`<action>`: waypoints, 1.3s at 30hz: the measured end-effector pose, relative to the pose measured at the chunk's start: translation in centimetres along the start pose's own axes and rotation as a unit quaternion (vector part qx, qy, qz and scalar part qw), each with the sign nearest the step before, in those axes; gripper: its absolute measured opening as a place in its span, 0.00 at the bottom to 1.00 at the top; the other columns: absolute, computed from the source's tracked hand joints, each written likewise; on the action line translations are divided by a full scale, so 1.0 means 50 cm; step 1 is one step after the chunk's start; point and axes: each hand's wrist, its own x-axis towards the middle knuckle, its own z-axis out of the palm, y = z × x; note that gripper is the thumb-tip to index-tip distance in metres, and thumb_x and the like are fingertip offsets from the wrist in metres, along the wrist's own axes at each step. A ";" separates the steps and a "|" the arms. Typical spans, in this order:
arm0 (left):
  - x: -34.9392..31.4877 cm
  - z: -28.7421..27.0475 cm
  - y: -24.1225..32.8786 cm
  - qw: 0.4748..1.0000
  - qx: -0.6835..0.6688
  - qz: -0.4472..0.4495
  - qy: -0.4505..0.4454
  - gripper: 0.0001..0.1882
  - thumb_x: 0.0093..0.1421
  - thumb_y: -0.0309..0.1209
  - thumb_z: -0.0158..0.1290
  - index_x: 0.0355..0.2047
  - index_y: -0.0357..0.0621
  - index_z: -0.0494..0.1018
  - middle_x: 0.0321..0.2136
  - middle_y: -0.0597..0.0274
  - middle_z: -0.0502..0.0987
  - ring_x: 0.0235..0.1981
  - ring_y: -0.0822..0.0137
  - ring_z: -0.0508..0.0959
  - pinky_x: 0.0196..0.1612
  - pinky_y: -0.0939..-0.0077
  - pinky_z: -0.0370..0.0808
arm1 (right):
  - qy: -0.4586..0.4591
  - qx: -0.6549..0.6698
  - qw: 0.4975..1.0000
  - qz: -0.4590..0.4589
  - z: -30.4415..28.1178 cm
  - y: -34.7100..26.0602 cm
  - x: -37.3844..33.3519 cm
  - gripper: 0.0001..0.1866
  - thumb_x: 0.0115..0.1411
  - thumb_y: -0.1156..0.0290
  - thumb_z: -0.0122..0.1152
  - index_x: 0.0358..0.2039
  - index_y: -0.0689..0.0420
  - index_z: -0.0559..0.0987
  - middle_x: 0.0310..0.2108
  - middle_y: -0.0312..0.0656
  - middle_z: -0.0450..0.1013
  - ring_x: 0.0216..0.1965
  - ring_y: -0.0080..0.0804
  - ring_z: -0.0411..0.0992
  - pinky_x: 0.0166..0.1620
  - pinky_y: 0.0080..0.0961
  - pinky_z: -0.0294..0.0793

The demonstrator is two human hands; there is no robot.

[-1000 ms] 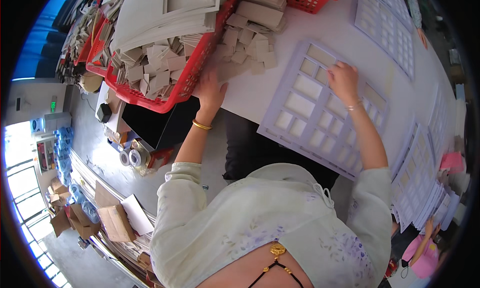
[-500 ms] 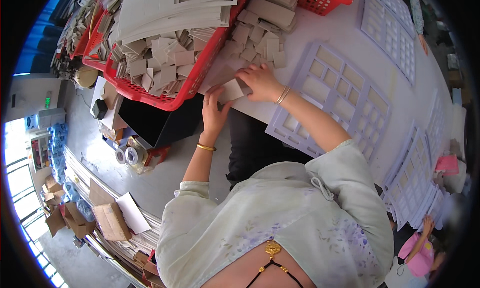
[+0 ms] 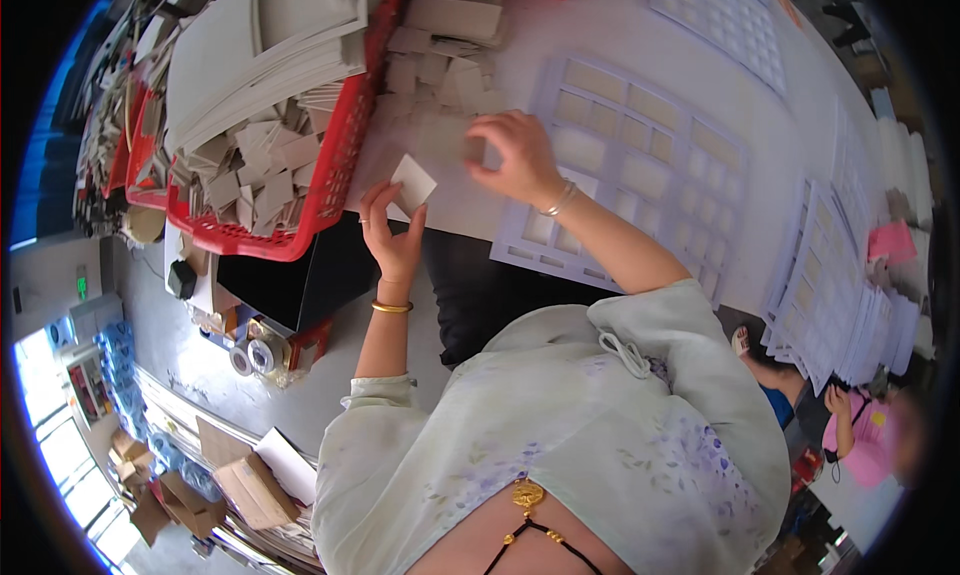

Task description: The person is placing cardboard pieces into slots in a plastic tray.

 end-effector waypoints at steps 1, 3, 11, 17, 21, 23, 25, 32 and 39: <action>0.008 0.015 0.012 0.998 -0.032 0.000 -0.045 0.24 0.41 0.24 0.66 0.41 0.41 0.73 0.44 0.52 0.72 0.46 0.53 0.73 0.49 0.63 0.70 | 0.048 0.019 0.998 0.035 -0.026 0.016 -0.016 0.18 0.42 0.69 0.69 0.35 0.52 0.76 0.40 0.35 0.75 0.39 0.36 0.72 0.42 0.32 0.70; 0.027 0.046 0.045 0.989 -0.064 0.007 -0.137 0.23 0.41 0.26 0.67 0.41 0.45 0.76 0.46 0.55 0.72 0.46 0.55 0.73 0.47 0.65 0.71 | 0.078 0.012 0.993 0.084 -0.072 0.066 -0.061 0.18 0.44 0.70 0.69 0.38 0.53 0.77 0.40 0.36 0.76 0.36 0.36 0.74 0.38 0.31 0.73; 0.092 0.203 0.141 0.901 -0.087 0.208 -0.372 0.17 0.45 0.28 0.63 0.37 0.49 0.76 0.45 0.60 0.72 0.48 0.55 0.71 0.49 0.62 0.70 | 0.119 -0.047 0.961 0.243 -0.260 0.166 -0.198 0.17 0.46 0.70 0.69 0.38 0.53 0.77 0.38 0.37 0.76 0.29 0.27 0.73 0.34 0.24 0.75; 0.085 0.235 0.164 0.867 -0.081 0.220 -0.440 0.15 0.44 0.28 0.62 0.36 0.50 0.76 0.45 0.61 0.72 0.50 0.55 0.70 0.50 0.62 0.69 | 0.126 -0.001 0.957 0.263 -0.274 0.165 -0.248 0.17 0.47 0.72 0.68 0.38 0.55 0.76 0.36 0.38 0.76 0.26 0.26 0.70 0.33 0.23 0.73; 0.071 0.238 0.170 0.874 -0.082 0.225 -0.423 0.18 0.44 0.29 0.63 0.37 0.49 0.75 0.45 0.61 0.72 0.50 0.54 0.70 0.52 0.59 0.67 | 0.114 -0.010 0.965 0.236 -0.258 0.169 -0.242 0.17 0.48 0.73 0.69 0.40 0.54 0.77 0.41 0.34 0.76 0.28 0.21 0.70 0.25 0.17 0.68; 0.058 0.232 0.187 0.898 -0.078 0.192 -0.388 0.19 0.43 0.29 0.64 0.38 0.48 0.75 0.46 0.60 0.72 0.50 0.54 0.69 0.53 0.59 0.66 | 0.070 -0.044 0.973 0.217 -0.248 0.159 -0.223 0.16 0.47 0.68 0.67 0.37 0.55 0.76 0.40 0.40 0.75 0.35 0.37 0.73 0.38 0.30 0.75; 0.049 0.223 0.188 0.920 -0.074 0.159 -0.350 0.20 0.42 0.29 0.64 0.38 0.47 0.74 0.46 0.60 0.71 0.50 0.54 0.69 0.53 0.59 0.65 | 0.037 -0.063 0.979 0.193 -0.233 0.151 -0.211 0.15 0.48 0.67 0.67 0.37 0.55 0.76 0.41 0.39 0.74 0.38 0.38 0.73 0.40 0.32 0.75; 0.014 0.183 0.148 0.938 -0.008 0.152 -0.312 0.20 0.43 0.30 0.63 0.39 0.46 0.74 0.43 0.62 0.74 0.48 0.58 0.71 0.52 0.61 0.65 | -0.073 -0.113 0.981 0.139 -0.197 0.144 -0.182 0.14 0.47 0.66 0.64 0.35 0.56 0.76 0.39 0.38 0.73 0.43 0.38 0.71 0.40 0.33 0.75; 0.009 0.178 0.144 0.923 -0.012 0.191 -0.335 0.15 0.45 0.29 0.61 0.36 0.47 0.76 0.43 0.64 0.74 0.49 0.60 0.71 0.53 0.61 0.65 | -0.118 -0.144 0.976 0.111 -0.181 0.145 -0.166 0.14 0.46 0.67 0.65 0.33 0.56 0.75 0.40 0.39 0.72 0.42 0.39 0.71 0.40 0.33 0.75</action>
